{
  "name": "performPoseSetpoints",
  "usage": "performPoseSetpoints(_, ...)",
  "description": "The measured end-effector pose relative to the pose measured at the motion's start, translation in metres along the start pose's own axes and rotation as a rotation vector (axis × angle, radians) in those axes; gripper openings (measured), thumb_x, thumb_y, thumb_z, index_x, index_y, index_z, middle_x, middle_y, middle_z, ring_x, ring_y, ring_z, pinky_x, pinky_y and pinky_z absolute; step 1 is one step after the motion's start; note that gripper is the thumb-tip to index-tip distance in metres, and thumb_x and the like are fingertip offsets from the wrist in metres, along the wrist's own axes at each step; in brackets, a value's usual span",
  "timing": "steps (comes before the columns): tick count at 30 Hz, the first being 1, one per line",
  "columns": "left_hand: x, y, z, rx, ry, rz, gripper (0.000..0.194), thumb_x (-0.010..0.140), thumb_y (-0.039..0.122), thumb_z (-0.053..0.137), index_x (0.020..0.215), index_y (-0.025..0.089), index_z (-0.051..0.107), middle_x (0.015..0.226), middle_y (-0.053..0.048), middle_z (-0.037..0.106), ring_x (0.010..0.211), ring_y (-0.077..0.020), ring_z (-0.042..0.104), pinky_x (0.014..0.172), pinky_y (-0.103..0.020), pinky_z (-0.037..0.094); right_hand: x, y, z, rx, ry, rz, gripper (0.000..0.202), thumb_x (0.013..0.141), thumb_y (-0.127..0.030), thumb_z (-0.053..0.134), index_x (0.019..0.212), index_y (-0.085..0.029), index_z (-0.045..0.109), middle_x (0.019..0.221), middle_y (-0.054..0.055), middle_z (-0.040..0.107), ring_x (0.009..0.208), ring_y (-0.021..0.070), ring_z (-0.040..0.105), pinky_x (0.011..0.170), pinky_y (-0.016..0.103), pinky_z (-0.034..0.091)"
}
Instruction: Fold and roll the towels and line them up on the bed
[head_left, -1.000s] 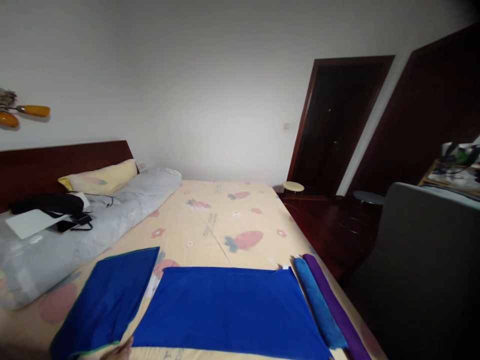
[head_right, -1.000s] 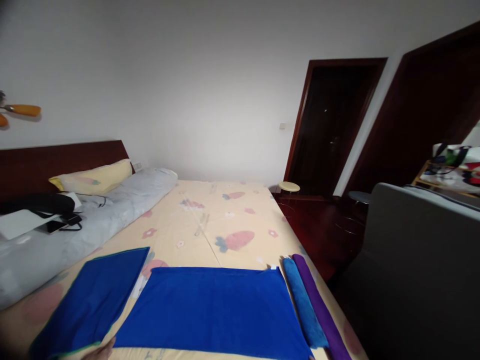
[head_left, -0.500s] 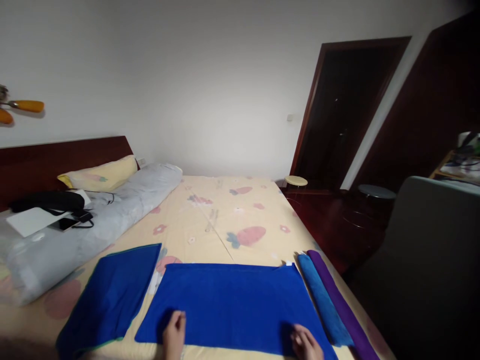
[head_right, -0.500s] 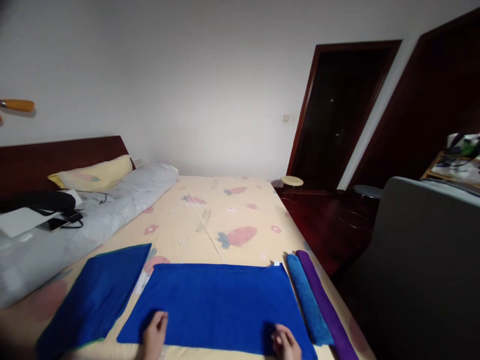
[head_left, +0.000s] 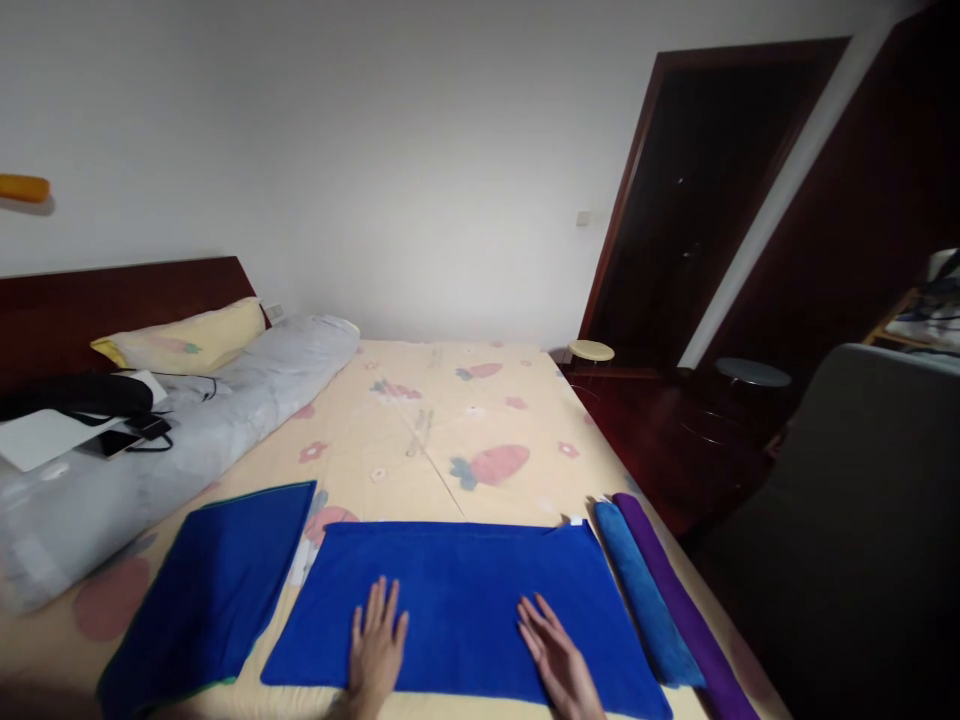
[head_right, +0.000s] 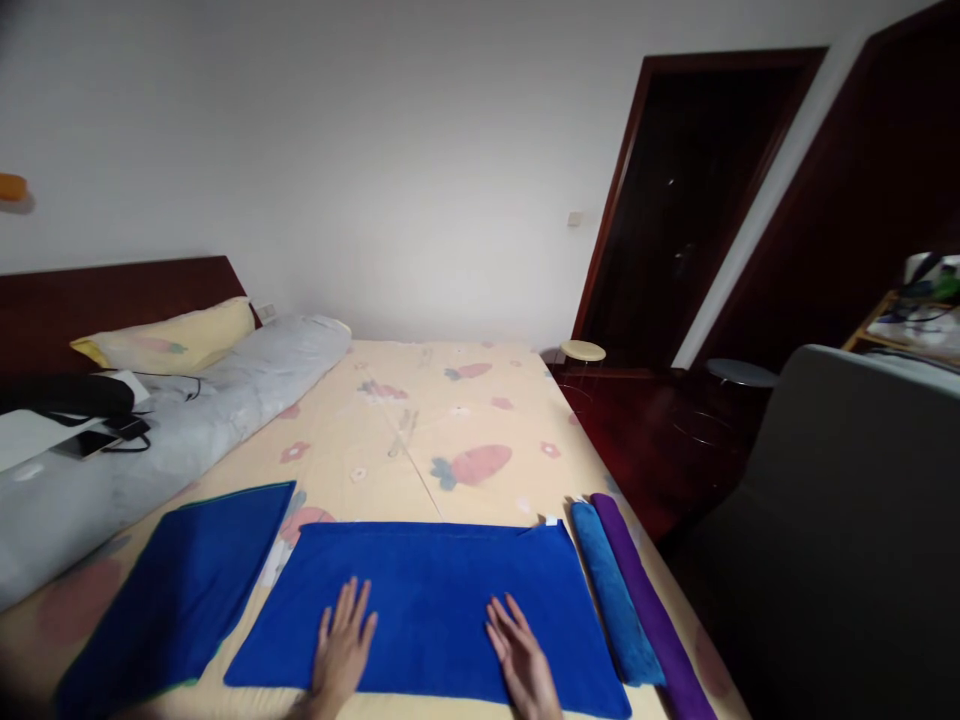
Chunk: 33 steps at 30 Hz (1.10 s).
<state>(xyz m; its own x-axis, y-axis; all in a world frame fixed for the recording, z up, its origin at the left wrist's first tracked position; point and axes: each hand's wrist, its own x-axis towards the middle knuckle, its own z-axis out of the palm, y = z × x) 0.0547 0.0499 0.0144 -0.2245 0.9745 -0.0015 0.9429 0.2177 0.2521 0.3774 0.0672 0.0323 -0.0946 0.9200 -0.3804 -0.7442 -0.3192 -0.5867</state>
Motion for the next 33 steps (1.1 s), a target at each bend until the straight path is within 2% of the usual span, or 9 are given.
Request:
performPoseSetpoints(5,-0.002,-0.117,-0.022,0.203,0.099,-0.259,0.060,0.092,0.046,0.025,0.148,0.027,0.024,0.158,-0.002,0.023,0.145,-0.0191,0.023,0.115,-0.047,0.021,-0.019,-0.059,-0.095,-0.123,0.238,-0.181,0.042,0.063,-0.044,0.074,0.102,-0.027,0.069,0.125,0.007,0.065,0.122,0.0276,0.056,0.106,0.047,0.045)
performPoseSetpoints(8,-0.003,-0.139,-0.026,0.273,0.177,-0.211,0.057,0.091,0.039,0.026,0.144,0.022,0.036,0.155,-0.005,0.032,0.143,-0.0201,0.028,0.114,-0.047,0.025,-0.015,-0.063,-0.120,-0.256,0.331,-0.282,0.044,0.058,-0.051,0.073,0.094,-0.026,0.069,0.118,0.010,0.069,0.114,0.0289,0.062,0.101,0.045,0.050)
performPoseSetpoints(10,0.001,-0.126,-0.026,0.276,0.231,-0.151,0.054,0.090,0.030,0.026,0.139,0.016,0.044,0.150,-0.010,0.040,0.140,-0.0222,0.034,0.112,-0.048,0.027,-0.007,-0.051,-0.109,-0.425,0.412,-0.350,0.051,0.057,-0.057,0.070,0.094,-0.022,0.068,0.105,0.012,0.073,0.104,0.0316,0.066,0.096,0.048,0.052)
performPoseSetpoints(13,0.013,-0.078,-0.019,0.159,0.245,0.067,0.052,0.091,0.024,0.026,0.138,0.017,0.047,0.147,-0.009,0.046,0.138,-0.0218,0.038,0.109,-0.045,0.035,0.006,-0.018,-0.059,-0.898,0.404,-0.506,0.052,0.065,-0.061,0.062,0.094,-0.019,0.068,0.099,0.013,0.074,0.099,0.0334,0.067,0.097,0.054,0.049)
performPoseSetpoints(16,0.027,-0.014,-0.003,-0.024,0.195,0.358,0.052,0.090,0.020,0.031,0.141,0.022,0.043,0.149,-0.004,0.044,0.138,-0.0189,0.038,0.109,-0.039,0.040,0.020,0.020,0.008,-1.369,0.020,-0.677,0.046,0.083,-0.051,0.048,0.115,-0.023,0.065,0.130,0.011,0.062,0.124,0.0293,0.053,0.108,0.052,0.038)
performPoseSetpoints(19,0.041,0.037,0.015,-0.134,0.139,0.499,0.059,0.084,0.012,0.035,0.142,0.024,0.041,0.151,-0.003,0.042,0.138,-0.0175,0.038,0.110,-0.037,0.040,0.038,0.048,0.060,-1.650,-0.364,-0.638,0.049,0.094,-0.043,0.032,0.139,-0.027,0.044,0.150,0.006,0.040,0.140,0.0229,0.035,0.114,0.048,0.031)
performPoseSetpoints(23,0.062,0.057,0.021,-0.111,0.036,0.528,0.055,0.088,0.016,0.034,0.142,0.028,0.040,0.150,-0.001,0.043,0.138,-0.0160,0.038,0.112,-0.038,0.038,0.066,0.053,0.077,-1.860,-0.475,-0.537,0.055,0.096,-0.050,0.026,0.146,-0.028,0.031,0.154,0.004,0.030,0.143,0.0211,0.027,0.116,0.048,0.027)
performPoseSetpoints(27,0.081,0.011,0.000,0.028,0.000,0.331,0.050,0.096,0.033,0.027,0.145,0.030,0.032,0.155,-0.002,0.032,0.142,-0.0178,0.030,0.115,-0.044,0.029,0.089,0.018,0.039,-2.012,-0.154,-0.565,0.058,0.095,-0.053,0.024,0.145,-0.025,0.032,0.154,0.005,0.029,0.144,0.0214,0.024,0.116,0.049,0.024)
performPoseSetpoints(33,0.092,-0.117,-0.032,0.265,0.031,-0.101,0.057,0.093,0.044,0.026,0.147,0.024,0.027,0.157,-0.004,0.024,0.144,-0.0208,0.024,0.116,-0.049,0.023,0.096,-0.059,-0.065,-2.156,0.340,-0.592,0.066,0.091,-0.058,0.024,0.145,-0.020,0.033,0.154,0.008,0.031,0.143,0.0248,0.026,0.114,0.051,0.026)
